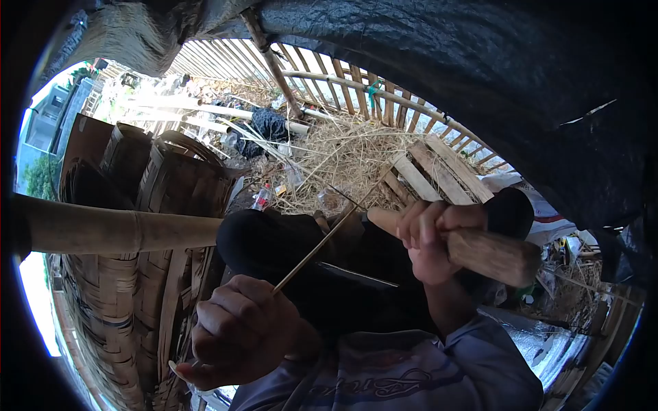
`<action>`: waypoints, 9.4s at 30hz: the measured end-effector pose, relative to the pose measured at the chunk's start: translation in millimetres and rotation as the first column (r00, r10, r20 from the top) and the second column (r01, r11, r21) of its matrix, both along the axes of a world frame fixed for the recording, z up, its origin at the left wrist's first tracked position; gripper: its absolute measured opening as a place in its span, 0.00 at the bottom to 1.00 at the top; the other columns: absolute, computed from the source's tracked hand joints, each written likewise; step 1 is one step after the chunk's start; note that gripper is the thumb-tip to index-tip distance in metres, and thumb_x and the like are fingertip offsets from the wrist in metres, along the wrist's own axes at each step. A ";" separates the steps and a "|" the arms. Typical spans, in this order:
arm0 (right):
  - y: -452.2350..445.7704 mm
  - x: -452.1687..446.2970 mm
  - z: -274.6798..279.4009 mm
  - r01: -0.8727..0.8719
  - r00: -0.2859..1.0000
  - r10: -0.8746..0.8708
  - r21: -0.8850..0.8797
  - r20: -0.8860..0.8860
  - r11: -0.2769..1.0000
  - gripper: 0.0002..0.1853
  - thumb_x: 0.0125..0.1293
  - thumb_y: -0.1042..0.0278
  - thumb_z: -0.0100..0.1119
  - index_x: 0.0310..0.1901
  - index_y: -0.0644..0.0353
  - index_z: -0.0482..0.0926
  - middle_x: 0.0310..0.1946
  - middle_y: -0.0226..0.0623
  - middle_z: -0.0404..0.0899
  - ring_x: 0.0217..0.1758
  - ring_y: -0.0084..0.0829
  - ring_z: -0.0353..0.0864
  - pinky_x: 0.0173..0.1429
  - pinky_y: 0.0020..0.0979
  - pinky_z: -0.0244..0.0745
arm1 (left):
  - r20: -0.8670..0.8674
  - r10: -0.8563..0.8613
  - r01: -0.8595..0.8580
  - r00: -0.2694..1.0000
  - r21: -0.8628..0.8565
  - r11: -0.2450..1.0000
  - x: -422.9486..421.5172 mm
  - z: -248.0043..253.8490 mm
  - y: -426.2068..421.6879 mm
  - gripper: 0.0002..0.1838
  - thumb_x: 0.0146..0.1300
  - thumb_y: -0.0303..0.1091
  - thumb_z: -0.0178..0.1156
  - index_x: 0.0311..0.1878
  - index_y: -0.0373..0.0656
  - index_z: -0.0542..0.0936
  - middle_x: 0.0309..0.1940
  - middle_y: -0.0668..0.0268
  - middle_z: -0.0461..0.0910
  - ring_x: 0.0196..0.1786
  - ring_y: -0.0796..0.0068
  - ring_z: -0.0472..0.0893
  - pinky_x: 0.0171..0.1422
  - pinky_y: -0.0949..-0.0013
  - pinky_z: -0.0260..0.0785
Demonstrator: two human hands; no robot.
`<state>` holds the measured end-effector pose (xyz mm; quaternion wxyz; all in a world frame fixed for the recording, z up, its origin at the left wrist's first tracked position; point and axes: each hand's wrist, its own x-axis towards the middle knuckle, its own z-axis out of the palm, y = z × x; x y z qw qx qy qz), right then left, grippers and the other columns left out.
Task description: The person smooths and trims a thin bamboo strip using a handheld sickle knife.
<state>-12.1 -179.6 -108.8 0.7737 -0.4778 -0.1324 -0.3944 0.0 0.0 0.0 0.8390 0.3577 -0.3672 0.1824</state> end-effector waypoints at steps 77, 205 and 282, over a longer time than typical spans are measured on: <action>-13.3 23.0 -113.5 -0.281 0.695 -0.150 -0.458 -0.703 0.843 0.13 0.48 0.65 0.65 0.34 0.61 0.80 0.24 0.39 0.81 0.29 0.29 0.83 0.36 0.31 0.75 | -0.127 0.287 -0.238 0.949 0.305 0.922 23.6 -136.7 -41.9 0.17 0.59 0.22 0.47 0.13 0.39 0.67 0.57 0.52 0.70 0.67 0.53 0.61 0.70 0.49 0.52; -8.8 -38.2 35.1 -0.029 0.997 0.031 -0.020 0.071 0.999 0.12 0.64 0.68 0.57 0.34 0.60 0.62 0.15 0.31 0.65 0.14 0.23 0.65 0.20 0.27 0.65 | -0.241 0.061 -0.085 0.969 -0.089 0.992 30.6 -141.9 -55.4 0.30 0.72 0.51 0.37 0.14 0.47 0.52 0.05 0.74 0.49 0.08 0.81 0.49 0.13 0.75 0.39; -73.8 -9.4 -126.9 0.440 0.755 -0.251 0.184 -0.605 0.879 0.07 0.58 0.80 0.60 0.33 0.62 0.72 0.21 0.29 0.69 0.20 0.21 0.68 0.26 0.27 0.65 | -0.559 0.453 -0.231 0.695 0.423 0.876 38.7 -92.7 -13.7 0.24 0.73 0.52 0.38 0.22 0.49 0.55 0.15 0.75 0.49 0.18 0.85 0.48 0.20 0.77 0.40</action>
